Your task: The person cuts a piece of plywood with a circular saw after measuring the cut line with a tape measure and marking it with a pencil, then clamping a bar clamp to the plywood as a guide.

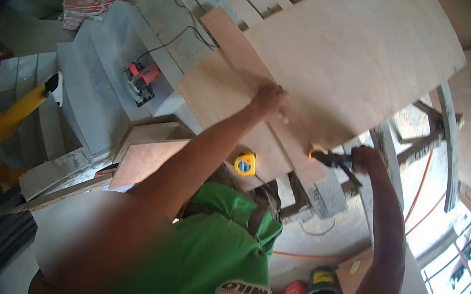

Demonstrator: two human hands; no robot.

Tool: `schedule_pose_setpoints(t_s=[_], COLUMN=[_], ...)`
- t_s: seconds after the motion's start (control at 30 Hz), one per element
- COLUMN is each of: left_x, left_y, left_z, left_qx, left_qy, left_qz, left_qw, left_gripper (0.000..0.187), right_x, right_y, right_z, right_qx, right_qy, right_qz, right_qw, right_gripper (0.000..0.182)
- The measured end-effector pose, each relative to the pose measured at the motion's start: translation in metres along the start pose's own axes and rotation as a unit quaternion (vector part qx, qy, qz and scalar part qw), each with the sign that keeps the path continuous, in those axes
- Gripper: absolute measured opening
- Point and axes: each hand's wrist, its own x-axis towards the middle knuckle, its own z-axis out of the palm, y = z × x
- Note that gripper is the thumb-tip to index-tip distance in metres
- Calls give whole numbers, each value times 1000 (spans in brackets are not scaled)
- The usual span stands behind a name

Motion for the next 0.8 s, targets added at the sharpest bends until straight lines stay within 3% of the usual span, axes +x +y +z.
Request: schedule_pose_setpoints(t_s=[0.03, 0.07, 0.23, 0.27, 0.3, 0.37, 0.43, 0.5, 0.53, 0.57, 0.6, 0.63, 0.67, 0.7, 0.73, 0.8], left_x=[3, 3, 1, -1, -2, -2, -3, 0, -7, -13, -19, -28, -40, -56, -72, -91], left_y=[-4, -3, -1, -1, -1, 3, 0, -6, -2, -3, -5, -1, 1, 1, 3, -5], left_z=[-1, 0, -9, -10, -11, -14, -15, -5, -2, 7, 16, 20, 22, 24, 24, 27], left_qx=[-18, -36, -4, -10, -18, -44, 35, 18, 20, -15, -52, -60, -70, -72, -113, -152], left_qy=[-7, -10, 7, 16, 24, -1, 15, 49, 68, 124, 180, 195, 208, 216, 232, 247], left_qz=[4, 8, 29, 30, 28, 50, 71, 53, 49, 58, 67, 61, 55, 40, 38, 37], left_qw=[1000, 999, 1000, 999, 999, 998, 997, 997, 996, 990, 980, 977, 974, 973, 965, 956], left_gripper=[66, 66, 62, 62, 62, 65, 68, 70, 68, 65, 61, 58, 54, 54, 53, 53], right_x=[-5, -6, -17, -8, -25, -49, -49, -61, -87, -106, -113, -124, -133, -132, -148, -159], right_y=[-8, -5, -18, -6, -19, -40, -21, -8, -27, -34, -34, -44, -55, -49, -65, -87], right_z=[-17, -7, -27, -6, -26, -47, -25, -8, -18, -23, -7, 7, 24, 80, 98, 177], right_qx=[-10, -22, -43, -35, -28, -78, 0, 50, 64, 130, 208, 204, 284, 200, 299, 346], right_qy=[-50, 24, 35, 79, 62, 119, 202, 278, 297, 313, 349, 402, 403, 486, 440, 419], right_qz=[17, -7, 14, 16, 58, 120, 100, 80, 115, 91, 133, 147, 209, 221, 246, 248], right_qw=[999, 999, 998, 996, 996, 982, 974, 956, 946, 937, 904, 880, 844, 821, 811, 802], right_gripper=[27, 23, 19, 30, 54, 75, 82, 86, 88, 78, 70, 63, 56, 53, 52, 39])
